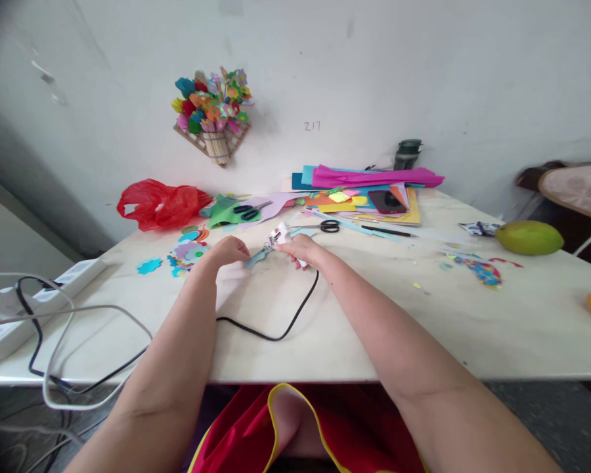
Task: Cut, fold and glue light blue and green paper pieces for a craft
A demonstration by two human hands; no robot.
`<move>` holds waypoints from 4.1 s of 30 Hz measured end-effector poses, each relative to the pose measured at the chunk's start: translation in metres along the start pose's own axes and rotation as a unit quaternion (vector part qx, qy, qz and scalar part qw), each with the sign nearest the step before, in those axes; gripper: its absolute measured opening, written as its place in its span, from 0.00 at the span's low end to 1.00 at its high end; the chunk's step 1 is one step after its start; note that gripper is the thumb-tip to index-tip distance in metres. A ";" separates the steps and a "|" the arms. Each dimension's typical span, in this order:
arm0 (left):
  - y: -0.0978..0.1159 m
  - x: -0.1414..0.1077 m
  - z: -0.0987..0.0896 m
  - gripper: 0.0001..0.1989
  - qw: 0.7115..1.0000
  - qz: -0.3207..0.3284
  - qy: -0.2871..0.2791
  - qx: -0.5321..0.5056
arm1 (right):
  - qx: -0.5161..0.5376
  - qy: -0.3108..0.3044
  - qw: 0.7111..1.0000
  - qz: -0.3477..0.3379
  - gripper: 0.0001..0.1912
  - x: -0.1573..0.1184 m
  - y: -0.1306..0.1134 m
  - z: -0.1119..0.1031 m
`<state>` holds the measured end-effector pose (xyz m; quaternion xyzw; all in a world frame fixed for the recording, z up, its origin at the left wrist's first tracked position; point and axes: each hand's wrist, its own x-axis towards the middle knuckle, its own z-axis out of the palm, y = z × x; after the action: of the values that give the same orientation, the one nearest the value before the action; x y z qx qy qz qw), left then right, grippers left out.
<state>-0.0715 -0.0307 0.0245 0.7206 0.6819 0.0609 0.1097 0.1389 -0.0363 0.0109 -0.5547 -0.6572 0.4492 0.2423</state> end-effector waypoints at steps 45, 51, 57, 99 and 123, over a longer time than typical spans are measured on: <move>-0.011 0.003 0.000 0.11 0.999 -0.019 -0.008 -0.035 | -0.018 -0.010 1.000 -0.009 0.16 -0.005 -0.010 0.013; -0.009 0.002 0.000 0.12 0.999 -0.019 -0.001 -0.034 | -0.019 -0.014 1.000 -0.007 0.16 -0.011 -0.015 0.015; -0.010 -0.005 -0.006 0.12 0.999 -0.010 -0.016 -0.039 | -0.015 -0.014 1.000 -0.006 0.15 -0.010 -0.015 0.015; -0.016 -0.003 -0.003 0.11 0.996 -0.029 -0.009 -0.085 | 0.002 -0.059 0.998 -0.026 0.19 -0.005 -0.009 0.019; -0.029 -0.001 -0.008 0.17 0.971 -0.112 0.181 -0.107 | 0.193 0.075 0.965 -0.159 0.08 0.004 -0.004 0.006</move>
<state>-0.1019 -0.0294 0.0254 0.6010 0.7560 0.2506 0.0668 0.1309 -0.0345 0.0109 -0.4181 -0.6180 0.4802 0.4611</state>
